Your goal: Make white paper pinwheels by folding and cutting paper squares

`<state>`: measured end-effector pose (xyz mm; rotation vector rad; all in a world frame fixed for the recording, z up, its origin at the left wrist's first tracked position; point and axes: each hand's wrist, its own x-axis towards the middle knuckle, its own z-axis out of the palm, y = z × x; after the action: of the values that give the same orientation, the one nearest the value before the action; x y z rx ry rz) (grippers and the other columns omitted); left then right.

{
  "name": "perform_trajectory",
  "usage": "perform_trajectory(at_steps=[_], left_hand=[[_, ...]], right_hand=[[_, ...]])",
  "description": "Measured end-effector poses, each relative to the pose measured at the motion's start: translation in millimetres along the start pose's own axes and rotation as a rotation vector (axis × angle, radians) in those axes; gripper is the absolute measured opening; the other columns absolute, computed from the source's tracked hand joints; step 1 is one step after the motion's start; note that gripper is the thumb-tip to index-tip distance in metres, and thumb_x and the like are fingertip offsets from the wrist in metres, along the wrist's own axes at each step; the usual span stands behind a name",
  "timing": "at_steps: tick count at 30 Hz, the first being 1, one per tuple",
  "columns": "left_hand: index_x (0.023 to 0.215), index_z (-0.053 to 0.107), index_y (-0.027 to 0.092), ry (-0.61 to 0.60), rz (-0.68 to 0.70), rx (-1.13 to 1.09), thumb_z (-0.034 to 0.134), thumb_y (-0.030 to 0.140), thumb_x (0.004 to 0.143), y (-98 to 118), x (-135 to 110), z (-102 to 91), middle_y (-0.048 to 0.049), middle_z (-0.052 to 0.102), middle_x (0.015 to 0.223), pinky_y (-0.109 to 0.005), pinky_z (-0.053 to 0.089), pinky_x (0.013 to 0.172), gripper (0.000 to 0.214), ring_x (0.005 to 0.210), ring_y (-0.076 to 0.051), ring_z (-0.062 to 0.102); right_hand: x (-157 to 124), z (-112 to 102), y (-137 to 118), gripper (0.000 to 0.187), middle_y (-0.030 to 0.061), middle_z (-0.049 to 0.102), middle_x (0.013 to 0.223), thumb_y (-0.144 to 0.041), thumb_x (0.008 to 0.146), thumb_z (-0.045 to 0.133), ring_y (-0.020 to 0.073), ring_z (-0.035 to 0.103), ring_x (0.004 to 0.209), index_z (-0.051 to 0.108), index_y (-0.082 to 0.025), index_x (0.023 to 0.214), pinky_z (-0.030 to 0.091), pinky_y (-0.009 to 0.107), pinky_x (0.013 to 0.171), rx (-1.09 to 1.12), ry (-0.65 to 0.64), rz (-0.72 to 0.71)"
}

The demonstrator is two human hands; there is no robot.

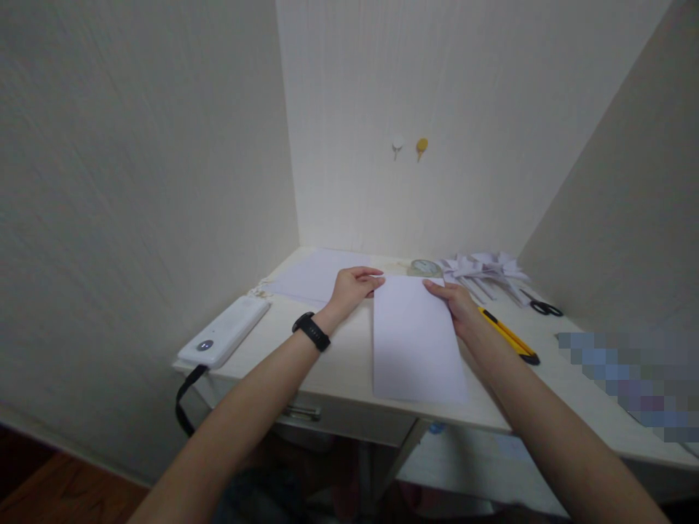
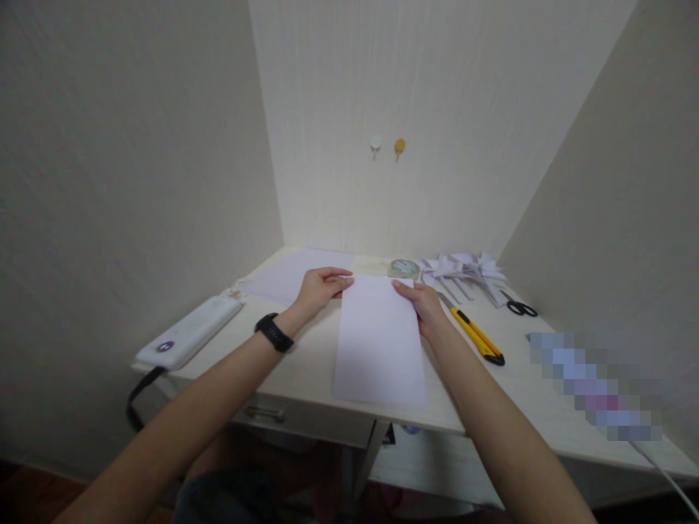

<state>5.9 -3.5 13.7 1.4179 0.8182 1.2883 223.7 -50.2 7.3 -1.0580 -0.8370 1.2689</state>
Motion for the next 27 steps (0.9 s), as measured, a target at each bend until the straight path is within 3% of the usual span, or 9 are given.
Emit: perform_trajectory(at_steps=[10,15,20,27], left_hand=[[0.077,0.075,0.013,0.02,0.071,0.16,0.076,0.019,0.072,-3,3,-0.1,-0.005,0.072,0.07,-0.023,0.054,0.054,0.008,0.06,-0.012,0.063],[0.078,0.076,0.014,0.029,0.065,0.19,0.076,0.02,0.072,0,4,-0.4,-0.0043,0.071,0.069,-0.024,0.055,0.054,0.008,0.057,-0.012,0.061],[0.075,0.074,0.012,0.029,-0.003,0.113,0.079,0.021,0.069,0,6,-1.0,-0.005,0.07,0.069,-0.023,0.054,0.053,0.012,0.058,-0.012,0.061],[0.075,0.074,0.011,0.029,-0.047,0.085,0.08,0.022,0.067,-2,7,-2.0,-0.0062,0.071,0.071,-0.025,0.056,0.057,0.015,0.059,-0.012,0.062]], right_hand=[[1,-3,1,0.019,0.0055,0.073,0.068,-0.022,0.065,0.08,0.0184,0.065,0.052,0.067,-0.016,0.078,0.054,0.031,0.053,-0.012,0.001,0.015],[4,-4,0,0.016,0.0047,0.07,0.064,-0.027,0.066,0.077,0.0197,0.064,0.055,0.064,-0.018,0.07,0.054,0.032,0.055,0.02,0.055,-0.011],[5,-3,0,0.014,0.0024,0.069,0.062,-0.024,0.058,0.079,0.0166,0.06,0.054,0.068,-0.018,0.063,0.05,0.029,0.053,0.034,0.115,-0.154],[12,-12,3,0.027,-0.0013,0.061,0.052,-0.043,0.059,0.082,0.0121,0.047,0.049,0.073,-0.017,0.061,0.034,0.025,0.046,-0.317,0.236,-0.484]])
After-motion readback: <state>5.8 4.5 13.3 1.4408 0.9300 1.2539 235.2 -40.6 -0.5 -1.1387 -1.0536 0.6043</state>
